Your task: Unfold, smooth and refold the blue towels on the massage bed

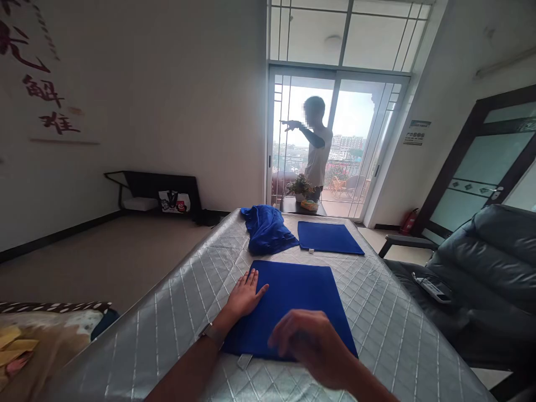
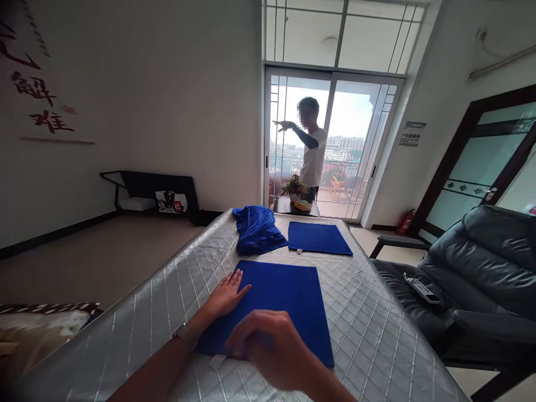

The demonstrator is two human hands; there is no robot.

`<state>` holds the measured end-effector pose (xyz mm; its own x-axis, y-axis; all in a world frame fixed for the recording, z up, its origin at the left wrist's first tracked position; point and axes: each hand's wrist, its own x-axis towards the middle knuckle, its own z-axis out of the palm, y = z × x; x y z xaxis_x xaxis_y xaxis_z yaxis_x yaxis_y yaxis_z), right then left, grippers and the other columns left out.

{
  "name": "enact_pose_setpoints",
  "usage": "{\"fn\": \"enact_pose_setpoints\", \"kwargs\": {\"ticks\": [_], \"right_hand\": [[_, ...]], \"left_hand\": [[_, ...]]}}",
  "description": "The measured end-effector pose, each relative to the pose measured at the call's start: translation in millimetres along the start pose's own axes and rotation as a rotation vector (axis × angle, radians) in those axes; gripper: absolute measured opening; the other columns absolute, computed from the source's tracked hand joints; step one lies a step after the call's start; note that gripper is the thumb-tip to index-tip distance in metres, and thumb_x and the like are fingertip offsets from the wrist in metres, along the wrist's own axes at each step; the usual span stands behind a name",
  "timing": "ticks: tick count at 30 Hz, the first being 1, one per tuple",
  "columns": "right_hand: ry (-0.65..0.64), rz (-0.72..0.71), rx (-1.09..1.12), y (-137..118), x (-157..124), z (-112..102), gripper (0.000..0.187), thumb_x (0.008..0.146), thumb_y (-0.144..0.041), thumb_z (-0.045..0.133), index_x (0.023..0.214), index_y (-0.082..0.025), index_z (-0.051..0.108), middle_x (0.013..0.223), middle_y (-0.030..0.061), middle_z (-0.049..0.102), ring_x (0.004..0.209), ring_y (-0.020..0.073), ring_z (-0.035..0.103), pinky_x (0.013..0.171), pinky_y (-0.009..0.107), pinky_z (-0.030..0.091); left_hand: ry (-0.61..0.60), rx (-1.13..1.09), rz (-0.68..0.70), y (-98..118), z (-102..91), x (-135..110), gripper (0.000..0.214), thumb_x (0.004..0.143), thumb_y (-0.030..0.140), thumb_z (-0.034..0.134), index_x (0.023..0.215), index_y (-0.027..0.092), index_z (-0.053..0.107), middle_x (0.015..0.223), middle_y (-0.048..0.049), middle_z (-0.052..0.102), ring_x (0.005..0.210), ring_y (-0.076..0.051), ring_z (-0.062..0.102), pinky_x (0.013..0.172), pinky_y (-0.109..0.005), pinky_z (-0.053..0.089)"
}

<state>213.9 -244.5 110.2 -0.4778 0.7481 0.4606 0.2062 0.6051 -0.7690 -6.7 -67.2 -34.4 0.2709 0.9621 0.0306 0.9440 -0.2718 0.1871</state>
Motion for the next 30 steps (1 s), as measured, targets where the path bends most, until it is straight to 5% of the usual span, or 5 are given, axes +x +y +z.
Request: {"fn": "enact_pose_setpoints", "kwargs": {"ticks": [2, 5, 11, 23, 30], "right_hand": [[0.167, 0.122, -0.119, 37, 15, -25, 0.025, 0.094, -0.019, 0.047, 0.097, -0.022, 0.072, 0.106, 0.0044, 0.075, 0.102, 0.0188, 0.069, 0.089, 0.033, 0.053], [0.290, 0.415, -0.545, 106, 26, -66, 0.039, 0.091, -0.018, 0.045, 0.122, -0.020, 0.069, 0.137, 0.0094, 0.065, 0.128, 0.0229, 0.058, 0.111, 0.041, 0.042], [0.084, 0.804, -0.991, 197, 4, -83, 0.063, 0.102, -0.035, 0.031, 0.157, -0.004, 0.034, 0.165, 0.0139, 0.029, 0.154, 0.0238, 0.022, 0.125, 0.041, 0.018], [-0.073, 0.791, -0.981, 204, 6, -82, 0.067, 0.102, -0.036, 0.018, 0.160, -0.002, 0.022, 0.168, 0.0115, 0.020, 0.156, 0.0199, 0.013, 0.126, 0.037, 0.011], [-0.034, 0.791, -0.984, 212, 6, -81, 0.069, 0.103, -0.041, 0.019, 0.160, -0.004, 0.023, 0.168, 0.0113, 0.021, 0.155, 0.0207, 0.015, 0.126, 0.038, 0.011]], "left_hand": [[0.008, 0.000, -0.004, 0, 0.4, 0, 0.091, 0.099, 0.072, 0.015, 0.159, 0.005, 0.026, 0.166, -0.0169, 0.019, 0.155, -0.031, 0.018, 0.125, -0.048, 0.019], [0.011, 0.007, -0.012, 1, -0.7, -2, 0.092, 0.099, 0.073, 0.014, 0.159, 0.004, 0.025, 0.166, -0.0169, 0.019, 0.155, -0.031, 0.017, 0.126, -0.047, 0.018], [-0.014, 0.015, -0.011, 2, -3.4, -3, 0.094, 0.098, 0.073, 0.012, 0.159, 0.002, 0.021, 0.167, -0.0168, 0.016, 0.155, -0.030, 0.017, 0.127, -0.045, 0.016], [0.006, 0.071, -0.054, 6, -10.9, -9, 0.092, 0.100, 0.070, 0.014, 0.158, -0.001, 0.026, 0.165, -0.0214, 0.021, 0.154, -0.029, 0.022, 0.126, -0.045, 0.020], [0.111, 0.068, 0.270, 84, -10.3, -8, 0.084, 0.102, 0.066, 0.015, 0.155, 0.005, 0.037, 0.163, -0.0188, 0.029, 0.153, -0.027, 0.025, 0.126, -0.044, 0.023]]}}
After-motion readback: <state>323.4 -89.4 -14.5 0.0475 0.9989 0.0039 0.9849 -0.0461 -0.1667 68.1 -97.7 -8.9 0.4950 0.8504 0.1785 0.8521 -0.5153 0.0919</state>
